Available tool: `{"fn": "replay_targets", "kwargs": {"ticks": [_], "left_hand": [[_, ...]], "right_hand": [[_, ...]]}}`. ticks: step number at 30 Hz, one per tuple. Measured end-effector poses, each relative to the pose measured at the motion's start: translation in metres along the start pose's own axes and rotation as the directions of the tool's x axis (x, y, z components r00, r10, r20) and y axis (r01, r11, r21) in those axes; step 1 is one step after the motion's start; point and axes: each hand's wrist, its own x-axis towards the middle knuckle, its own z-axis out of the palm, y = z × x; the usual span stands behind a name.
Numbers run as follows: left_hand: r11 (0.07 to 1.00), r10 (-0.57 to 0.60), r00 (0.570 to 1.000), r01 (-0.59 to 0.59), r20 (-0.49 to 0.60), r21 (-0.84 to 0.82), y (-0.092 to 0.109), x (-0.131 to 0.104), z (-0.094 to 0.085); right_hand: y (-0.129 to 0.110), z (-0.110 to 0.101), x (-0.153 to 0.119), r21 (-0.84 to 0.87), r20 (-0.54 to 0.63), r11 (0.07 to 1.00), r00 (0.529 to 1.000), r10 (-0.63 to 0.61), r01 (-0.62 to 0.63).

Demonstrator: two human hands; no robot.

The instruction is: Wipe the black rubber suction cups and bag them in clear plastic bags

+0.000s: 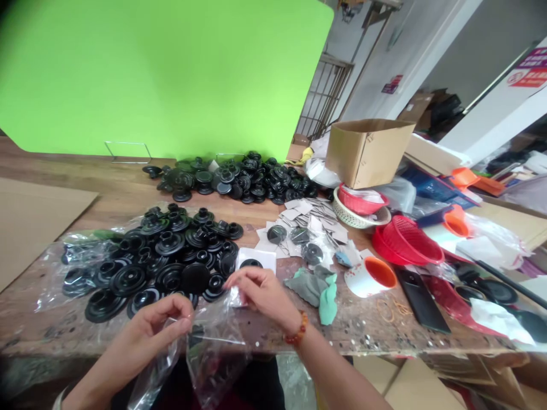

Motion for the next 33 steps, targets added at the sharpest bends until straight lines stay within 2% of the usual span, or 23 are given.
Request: {"fn": "replay_targets", "kwargs": {"ticks": [1,2,3,5,6,8,10,12,13,15,18,22,25,28,31,33], "left_hand": [[0.998,0.022,1.0,-0.021,-0.01,0.051,0.001,-0.001,0.002],[0.994,0.043,0.999,-0.042,-0.012,0.101,0.001,-0.002,0.003],[0.987,0.063,0.998,-0.061,-0.006,0.152,0.001,-0.003,0.005],[0.964,0.099,0.995,-0.096,0.0,0.248,0.003,-0.005,0.008],[0.95,0.116,0.993,-0.11,-0.004,0.291,0.004,-0.005,0.01],[0.923,0.154,0.988,-0.138,-0.016,0.36,0.007,-0.005,0.013],[0.904,0.193,0.981,-0.173,-0.011,0.391,0.01,-0.002,0.016],[0.895,0.226,0.974,-0.211,0.01,0.394,0.012,0.001,0.019],[0.894,0.235,0.972,-0.223,0.016,0.389,0.013,0.003,0.021],[0.901,0.235,0.972,-0.217,-0.001,0.375,0.011,0.005,0.024],[0.934,0.214,0.973,-0.176,-0.092,0.31,0.005,0.007,0.026],[0.983,0.17,0.97,-0.153,-0.176,0.106,-0.005,0.009,0.028],[0.993,0.064,0.986,-0.078,-0.153,-0.084,-0.007,0.01,0.033],[0.953,-0.039,0.996,0.014,-0.076,-0.302,-0.009,0.009,0.038],[0.862,-0.114,0.992,0.069,-0.06,-0.503,-0.012,0.008,0.042],[0.796,-0.159,0.986,0.094,-0.056,-0.598,-0.013,0.007,0.042]], "right_hand": [[0.002,-0.008,0.005,-0.228,-0.083,0.973,0.994,-0.065,0.045],[0.006,-0.016,0.01,-0.437,-0.117,0.897,0.984,-0.134,0.07],[0.009,-0.023,0.014,-0.597,-0.098,0.798,0.979,-0.18,0.087],[0.015,-0.033,0.021,-0.755,0.024,0.644,0.986,-0.162,0.124],[0.015,-0.035,0.022,-0.775,0.06,0.616,0.988,-0.145,0.138],[0.007,-0.031,0.022,-0.751,0.008,0.648,0.983,-0.186,0.129],[-0.011,-0.02,0.018,-0.643,-0.16,0.76,0.954,-0.253,0.094],[-0.032,-0.005,0.012,-0.469,-0.285,0.88,0.929,-0.235,0.079],[-0.041,0.002,0.008,-0.389,-0.299,0.919,0.934,-0.197,0.07],[-0.052,0.014,0.003,-0.319,-0.262,0.947,0.957,-0.122,0.034],[-0.049,0.02,-0.001,-0.4,-0.204,0.915,0.978,-0.044,-0.042],[-0.035,0.014,-0.003,-0.465,-0.125,0.879,0.991,0.056,-0.108],[-0.031,0.014,-0.004,-0.472,-0.064,0.874,0.994,0.093,-0.112],[-0.03,0.018,-0.005,-0.421,-0.013,0.901,0.994,0.108,-0.104],[-0.026,0.021,-0.006,-0.2,0.038,0.972,0.99,0.135,-0.125],[-0.019,0.022,-0.007,-0.086,0.029,0.985,0.988,0.153,-0.15]]}}
